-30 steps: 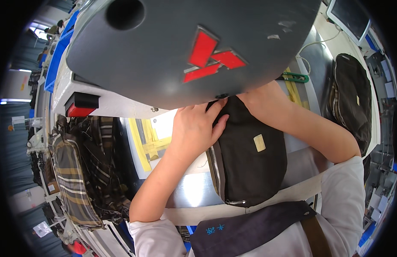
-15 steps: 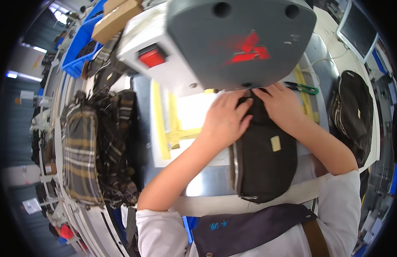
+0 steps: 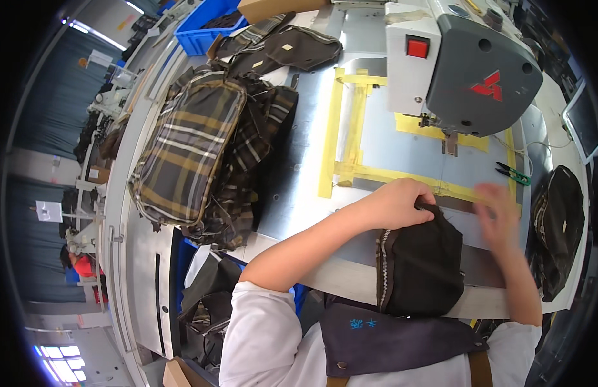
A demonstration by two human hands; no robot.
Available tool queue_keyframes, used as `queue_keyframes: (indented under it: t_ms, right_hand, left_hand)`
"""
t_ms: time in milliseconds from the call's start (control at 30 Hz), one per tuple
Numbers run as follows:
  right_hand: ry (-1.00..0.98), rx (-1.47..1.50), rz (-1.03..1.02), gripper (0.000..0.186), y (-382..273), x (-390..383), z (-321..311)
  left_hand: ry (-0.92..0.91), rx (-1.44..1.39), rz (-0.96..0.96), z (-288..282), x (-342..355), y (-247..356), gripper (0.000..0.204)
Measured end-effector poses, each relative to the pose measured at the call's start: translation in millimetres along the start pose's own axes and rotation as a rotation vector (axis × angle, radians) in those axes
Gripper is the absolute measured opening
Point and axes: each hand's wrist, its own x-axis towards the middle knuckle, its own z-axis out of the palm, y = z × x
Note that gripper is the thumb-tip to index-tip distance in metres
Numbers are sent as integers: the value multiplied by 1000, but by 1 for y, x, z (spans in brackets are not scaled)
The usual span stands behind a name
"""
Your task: The person aligns the zipper of a dark fabric bag under a sewing machine and sews along the zipper line. They repeat this process on multiple bags, handling each one individually and moving finished items aside.
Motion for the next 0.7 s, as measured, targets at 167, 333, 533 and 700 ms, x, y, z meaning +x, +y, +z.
queue_keyframes:
  t_ms: [167,333,533,700]
  right_hand:
    - [-124,-289,191,21,81,-14,-33]
    - [-70,-348,84,24,78,-11,-30]
    - [-94,-369,132,24,97,-14,-32]
    - [-73,-380,240,24,94,-16,-29]
  left_hand:
    - [-15,-20,56,1,8,-5,26]
    - [8,-39,129,3,10,-12,24]
    - [-5,-113,143,-1,9,-19,24]
    - [4,-89,137,0,10,-17,24]
